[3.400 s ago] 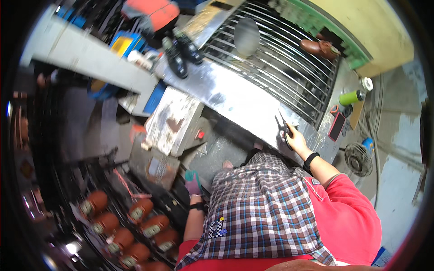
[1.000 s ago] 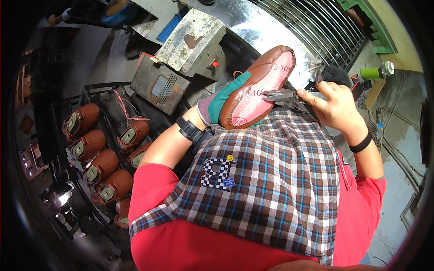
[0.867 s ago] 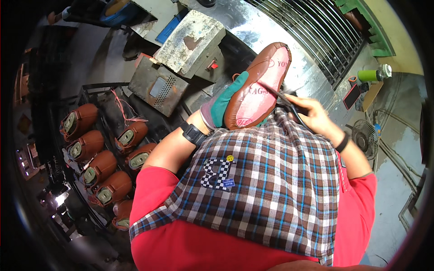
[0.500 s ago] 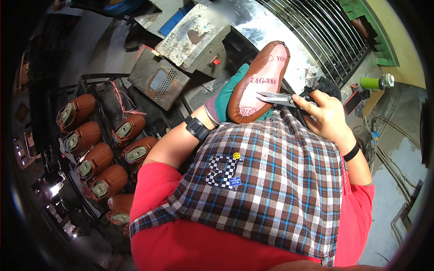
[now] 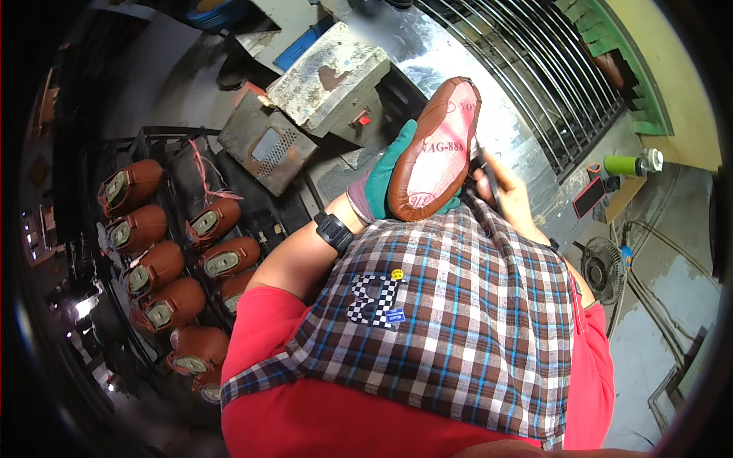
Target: The recorder is trimming excess material from the soles of shoes using a pair of scissors and organizing them on a rack.
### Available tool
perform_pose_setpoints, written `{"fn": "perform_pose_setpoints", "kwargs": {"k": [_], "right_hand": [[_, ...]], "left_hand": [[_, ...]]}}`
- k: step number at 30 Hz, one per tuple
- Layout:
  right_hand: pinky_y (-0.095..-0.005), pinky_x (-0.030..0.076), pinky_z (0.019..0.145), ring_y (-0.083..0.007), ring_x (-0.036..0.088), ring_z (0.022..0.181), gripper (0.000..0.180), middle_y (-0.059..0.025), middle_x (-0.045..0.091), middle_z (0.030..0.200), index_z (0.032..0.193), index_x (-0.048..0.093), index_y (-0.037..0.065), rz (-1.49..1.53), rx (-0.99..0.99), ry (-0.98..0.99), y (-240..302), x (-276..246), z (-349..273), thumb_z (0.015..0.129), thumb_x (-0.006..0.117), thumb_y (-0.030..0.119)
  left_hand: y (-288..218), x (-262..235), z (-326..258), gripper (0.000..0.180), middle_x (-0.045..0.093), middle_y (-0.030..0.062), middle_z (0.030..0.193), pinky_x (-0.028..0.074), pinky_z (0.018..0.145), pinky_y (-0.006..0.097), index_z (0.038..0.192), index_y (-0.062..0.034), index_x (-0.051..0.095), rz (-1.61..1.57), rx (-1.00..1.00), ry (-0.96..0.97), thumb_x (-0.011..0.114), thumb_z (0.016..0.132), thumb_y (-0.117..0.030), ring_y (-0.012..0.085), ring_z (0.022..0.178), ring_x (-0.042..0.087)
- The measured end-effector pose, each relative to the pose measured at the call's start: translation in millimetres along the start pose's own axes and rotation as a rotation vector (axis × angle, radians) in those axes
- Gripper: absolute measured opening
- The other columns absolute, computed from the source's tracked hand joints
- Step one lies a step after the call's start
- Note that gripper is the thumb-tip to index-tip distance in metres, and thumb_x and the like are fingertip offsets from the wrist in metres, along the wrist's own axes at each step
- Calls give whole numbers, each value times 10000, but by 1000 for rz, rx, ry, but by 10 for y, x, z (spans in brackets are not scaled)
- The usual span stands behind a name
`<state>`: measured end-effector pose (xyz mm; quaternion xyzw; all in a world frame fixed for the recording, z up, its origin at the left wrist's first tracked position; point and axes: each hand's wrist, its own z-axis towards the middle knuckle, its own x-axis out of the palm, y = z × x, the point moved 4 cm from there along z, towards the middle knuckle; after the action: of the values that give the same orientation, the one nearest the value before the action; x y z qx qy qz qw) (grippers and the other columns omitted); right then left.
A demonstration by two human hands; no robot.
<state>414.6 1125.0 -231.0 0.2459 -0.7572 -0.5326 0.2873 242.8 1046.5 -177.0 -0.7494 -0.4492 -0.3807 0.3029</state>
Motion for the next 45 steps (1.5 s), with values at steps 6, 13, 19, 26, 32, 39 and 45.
{"fn": "perform_pose_setpoints", "kwargs": {"k": [6,13,19,26,32,39,45], "right_hand": [[-283,517,562,-156,609,662,377,-98,645,977,1185,515,105,713,478,83,-170,-405,498,967,554,410],[-401,423,1077,-288,500,1279,690,-164,442,1446,1445,364,37,1350,630,811,112,-31,814,970,427,534],[-393,471,1026,-268,557,1214,647,-169,542,1344,1405,435,49,1002,615,699,237,87,659,932,563,471],[-377,391,1053,-264,494,1246,869,-180,490,1358,1436,309,-33,391,168,549,281,277,688,812,722,408],[-367,377,1047,-226,491,1218,745,-147,505,1344,1427,354,10,218,197,372,454,539,476,861,722,324],[-260,464,852,-109,578,953,669,-42,587,1195,1476,331,82,168,210,446,-102,625,638,955,592,411],[-209,440,608,-65,559,754,560,4,616,1048,1434,365,105,146,269,180,-232,302,557,977,569,356]], "left_hand": [[-462,155,-392,689,555,121,1337,433,1019,326,1365,-58,477,1225,103,-384,665,863,-491,201,1185,560],[-853,763,-367,831,525,157,1346,384,1070,428,1381,-109,470,2542,609,-107,777,696,-465,330,1256,489],[-848,594,-434,891,407,182,1431,301,1130,498,1442,-134,398,2597,732,-303,794,665,-315,375,1290,430],[187,100,-666,433,510,13,1285,405,1002,280,1396,-53,408,604,712,-424,481,1020,-255,91,1193,469],[240,-26,-583,431,559,38,1273,435,990,285,1379,-30,451,726,803,-406,539,995,-207,107,1171,524],[61,-568,-700,451,548,108,1310,476,1007,404,1348,-70,449,-93,838,-279,513,998,-347,236,1199,557],[-945,-2265,-1178,258,635,32,964,551,718,366,1060,-127,620,58,1102,-940,726,868,-264,187,835,637]]}}
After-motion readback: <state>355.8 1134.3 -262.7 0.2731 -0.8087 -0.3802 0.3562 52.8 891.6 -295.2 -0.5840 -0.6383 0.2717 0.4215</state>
